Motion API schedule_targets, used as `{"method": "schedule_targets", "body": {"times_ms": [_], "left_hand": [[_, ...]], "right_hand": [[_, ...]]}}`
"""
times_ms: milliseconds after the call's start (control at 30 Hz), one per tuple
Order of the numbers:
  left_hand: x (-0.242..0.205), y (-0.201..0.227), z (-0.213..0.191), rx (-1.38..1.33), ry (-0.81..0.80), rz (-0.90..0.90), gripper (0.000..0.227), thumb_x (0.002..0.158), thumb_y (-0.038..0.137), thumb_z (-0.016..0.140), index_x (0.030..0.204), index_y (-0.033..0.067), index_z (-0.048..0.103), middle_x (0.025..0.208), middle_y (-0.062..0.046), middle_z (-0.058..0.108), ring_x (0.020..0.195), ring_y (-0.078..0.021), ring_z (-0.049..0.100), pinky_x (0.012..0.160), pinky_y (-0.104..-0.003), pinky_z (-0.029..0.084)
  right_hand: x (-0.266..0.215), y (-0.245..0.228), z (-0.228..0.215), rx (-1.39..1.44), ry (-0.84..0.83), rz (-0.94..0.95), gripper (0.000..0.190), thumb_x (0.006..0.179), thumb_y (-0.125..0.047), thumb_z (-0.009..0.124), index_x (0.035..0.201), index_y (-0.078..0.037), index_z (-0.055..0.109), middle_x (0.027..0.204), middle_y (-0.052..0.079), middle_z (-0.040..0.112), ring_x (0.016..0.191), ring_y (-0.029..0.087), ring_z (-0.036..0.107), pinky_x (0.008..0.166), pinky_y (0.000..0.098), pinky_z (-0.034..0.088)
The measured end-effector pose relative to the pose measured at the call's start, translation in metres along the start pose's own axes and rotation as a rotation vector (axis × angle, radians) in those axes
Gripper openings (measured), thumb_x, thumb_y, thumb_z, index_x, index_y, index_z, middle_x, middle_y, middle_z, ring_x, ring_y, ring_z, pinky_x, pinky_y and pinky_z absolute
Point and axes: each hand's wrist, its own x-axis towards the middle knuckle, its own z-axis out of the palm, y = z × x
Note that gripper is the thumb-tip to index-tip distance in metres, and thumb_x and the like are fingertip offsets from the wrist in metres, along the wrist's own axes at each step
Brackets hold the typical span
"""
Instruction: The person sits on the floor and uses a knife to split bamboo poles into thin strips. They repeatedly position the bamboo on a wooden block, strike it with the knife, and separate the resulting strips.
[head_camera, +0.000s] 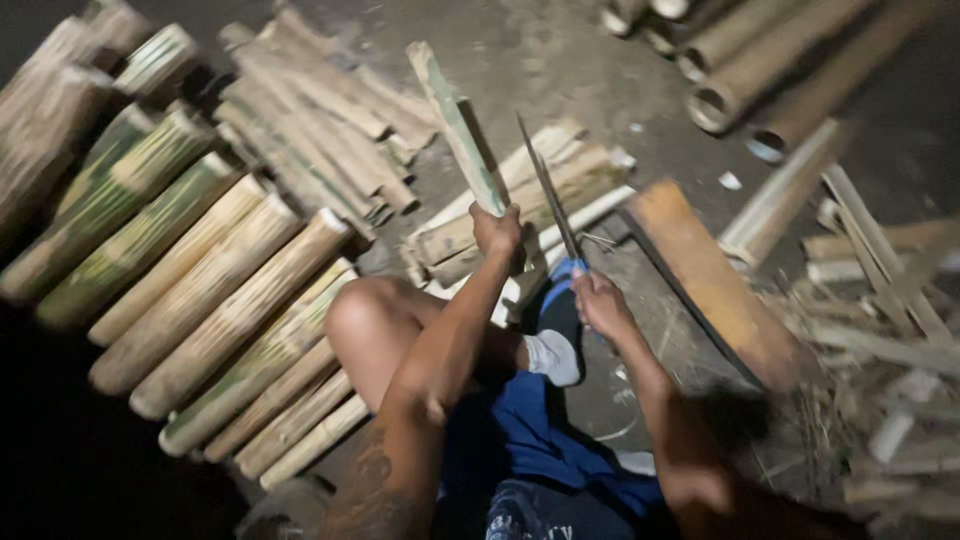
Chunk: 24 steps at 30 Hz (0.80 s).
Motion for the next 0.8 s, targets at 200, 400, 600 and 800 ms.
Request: {"method": "schedule_targets", "body": {"times_ms": [200, 400, 600, 800], "left_hand": [[0.107, 0.018, -0.082, 0.161, 0.247, 0.026, 0.071, 0.082, 0.037, 0.078, 0.135, 0.0009, 0.048, 0.125, -0.030, 0.065, 0.118, -0.0470, 0.062, 0.102, -0.051, 0.049], [0.180, 0.033, -0.149, 0.208, 0.485, 0.304, 0.098, 0.080, 0.037, 0.077, 0.151, -0.0085, 0.027, 0.151, -0.034, 0.035, 0.137, -0.0458, 0.035, 0.113, -0.047, 0.030], [0.110, 0.005, -0.063, 0.393, -0.177, 0.613, 0.052, 0.086, 0.033, 0.069, 0.132, 0.0095, 0.063, 0.129, -0.022, 0.066, 0.117, -0.0402, 0.065, 0.101, -0.047, 0.052], [0.040, -0.005, 0.008, 0.707, -0.403, 0.734, 0.024, 0.098, 0.030, 0.058, 0.111, 0.0120, 0.068, 0.113, -0.016, 0.066, 0.110, -0.0376, 0.065, 0.089, -0.050, 0.054]], "right_hand": [[0.019, -0.033, 0.039, -0.138, -0.113, -0.014, 0.049, 0.104, -0.050, 0.049, 0.096, -0.003, 0.058, 0.060, 0.003, 0.052, 0.045, 0.015, 0.052, 0.041, 0.0343, 0.046], [0.020, -0.049, 0.043, -0.181, -0.116, -0.062, 0.046, 0.103, -0.049, 0.049, 0.093, -0.005, 0.061, 0.058, 0.004, 0.053, 0.045, 0.015, 0.052, 0.042, 0.0347, 0.044], [0.003, -0.034, 0.026, -0.124, -0.094, -0.027, 0.043, 0.104, -0.048, 0.049, 0.094, -0.007, 0.060, 0.057, 0.004, 0.052, 0.047, 0.014, 0.052, 0.043, 0.0326, 0.045], [-0.009, -0.015, -0.003, -0.130, 0.031, 0.012, 0.042, 0.103, -0.048, 0.051, 0.093, -0.007, 0.060, 0.060, 0.002, 0.053, 0.048, 0.013, 0.053, 0.043, 0.0321, 0.045]]}}
